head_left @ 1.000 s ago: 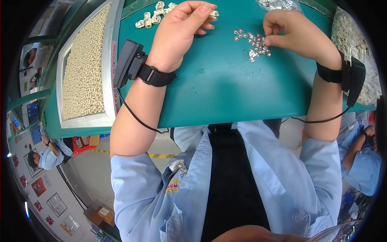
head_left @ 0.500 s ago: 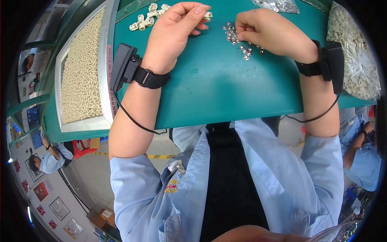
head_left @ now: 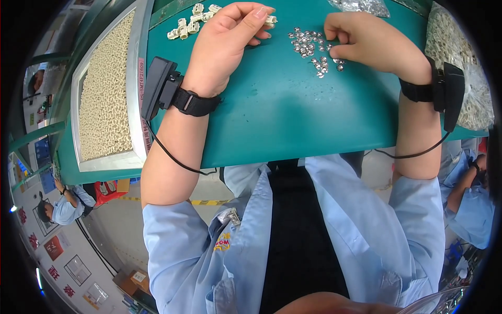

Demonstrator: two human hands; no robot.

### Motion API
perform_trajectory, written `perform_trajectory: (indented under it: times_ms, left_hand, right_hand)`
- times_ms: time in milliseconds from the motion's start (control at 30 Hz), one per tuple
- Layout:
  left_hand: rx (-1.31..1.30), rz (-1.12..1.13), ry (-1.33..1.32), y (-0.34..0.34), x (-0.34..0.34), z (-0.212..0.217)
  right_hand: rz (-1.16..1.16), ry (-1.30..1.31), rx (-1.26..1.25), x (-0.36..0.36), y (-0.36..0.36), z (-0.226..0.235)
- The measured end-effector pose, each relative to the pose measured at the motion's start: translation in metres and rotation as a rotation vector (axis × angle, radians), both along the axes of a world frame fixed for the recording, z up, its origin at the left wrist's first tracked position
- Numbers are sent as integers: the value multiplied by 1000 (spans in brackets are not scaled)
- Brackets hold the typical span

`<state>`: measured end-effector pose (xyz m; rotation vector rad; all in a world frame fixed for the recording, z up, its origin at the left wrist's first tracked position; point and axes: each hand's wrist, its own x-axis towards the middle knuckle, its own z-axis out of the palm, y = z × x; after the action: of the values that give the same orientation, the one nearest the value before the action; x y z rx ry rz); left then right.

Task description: The person picks up a plastic housing and a metal component by hand, inserts the component into the housing, and places the assembled unit on the table. This process is repeated, with the person occasionally reaching into a tray to retrieve more housings.

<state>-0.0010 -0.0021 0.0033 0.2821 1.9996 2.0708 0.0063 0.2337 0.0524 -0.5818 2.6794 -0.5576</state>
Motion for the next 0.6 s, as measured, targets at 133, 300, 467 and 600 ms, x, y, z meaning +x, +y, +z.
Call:
perform_trajectory:
  times_ms: [133, 300, 467, 600]
  left_hand:
    - [-4, -1, 11, -1, 0, 0]
    - [3, -24, 22, -1, -1, -2]
    - [-9, -14, 20, -1, 1, 0]
    - [2, -34, 20, 0, -1, 0]
  right_hand:
    - [70, 100, -188, 0, -10, -21]
    - [76, 91, -231, 0, -19, -24]
    - [202, 227, -275, -2, -12, -16]
    - [255, 272, -349, 0, -18, -31]
